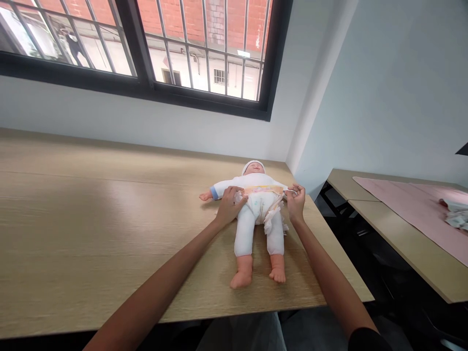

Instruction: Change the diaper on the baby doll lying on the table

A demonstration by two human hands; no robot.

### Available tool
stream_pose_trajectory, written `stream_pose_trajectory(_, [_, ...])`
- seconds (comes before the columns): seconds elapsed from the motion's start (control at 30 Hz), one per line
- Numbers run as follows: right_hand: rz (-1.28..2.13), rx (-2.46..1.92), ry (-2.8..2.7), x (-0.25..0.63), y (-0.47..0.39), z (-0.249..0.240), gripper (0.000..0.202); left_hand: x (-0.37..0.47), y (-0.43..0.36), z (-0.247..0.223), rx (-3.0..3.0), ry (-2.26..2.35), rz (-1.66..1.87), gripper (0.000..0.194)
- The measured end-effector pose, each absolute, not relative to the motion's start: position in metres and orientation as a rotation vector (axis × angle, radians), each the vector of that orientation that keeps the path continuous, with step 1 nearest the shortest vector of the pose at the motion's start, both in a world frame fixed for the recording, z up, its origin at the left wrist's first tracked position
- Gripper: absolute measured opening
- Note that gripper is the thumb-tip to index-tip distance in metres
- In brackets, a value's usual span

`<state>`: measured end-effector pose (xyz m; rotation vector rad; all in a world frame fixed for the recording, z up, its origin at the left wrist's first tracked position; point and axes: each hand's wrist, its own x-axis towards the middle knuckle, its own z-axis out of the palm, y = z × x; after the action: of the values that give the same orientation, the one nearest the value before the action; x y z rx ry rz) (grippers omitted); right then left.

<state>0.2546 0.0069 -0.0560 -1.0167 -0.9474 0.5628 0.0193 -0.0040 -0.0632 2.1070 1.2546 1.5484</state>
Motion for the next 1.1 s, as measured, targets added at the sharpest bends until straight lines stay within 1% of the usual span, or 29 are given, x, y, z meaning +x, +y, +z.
stream_pose_trajectory(0.3, [0.563,-0.974,-0.924,0.2521,0.0053,-0.0522,0.043,0.0188,-0.0025,-0.0645,2.110,1.270,1.538,0.018])
stream_pose_trajectory(0.5, [0.556,-0.976,-0.933,0.2524,0.0053,-0.0530,0.041,0.0186,-0.0030,-0.0639,2.117,1.265,1.528,0.018])
stream_pose_trajectory(0.73, [0.570,-0.979,-0.926,0.2527,0.0049,-0.0524,0.041,0.0203,-0.0090,-0.0562,2.159,1.227,1.543,0.006])
stream_pose_trajectory(0.87, [0.562,-0.997,-0.939,0.2535,0.0059,-0.0542,0.039,0.0189,-0.0069,-0.0580,2.176,1.216,1.550,0.009])
stream_pose_trajectory(1.1, [0.544,-1.022,-0.956,0.2564,0.0092,-0.0600,0.039,0.0159,-0.0014,-0.0630,2.131,1.223,1.530,0.009])
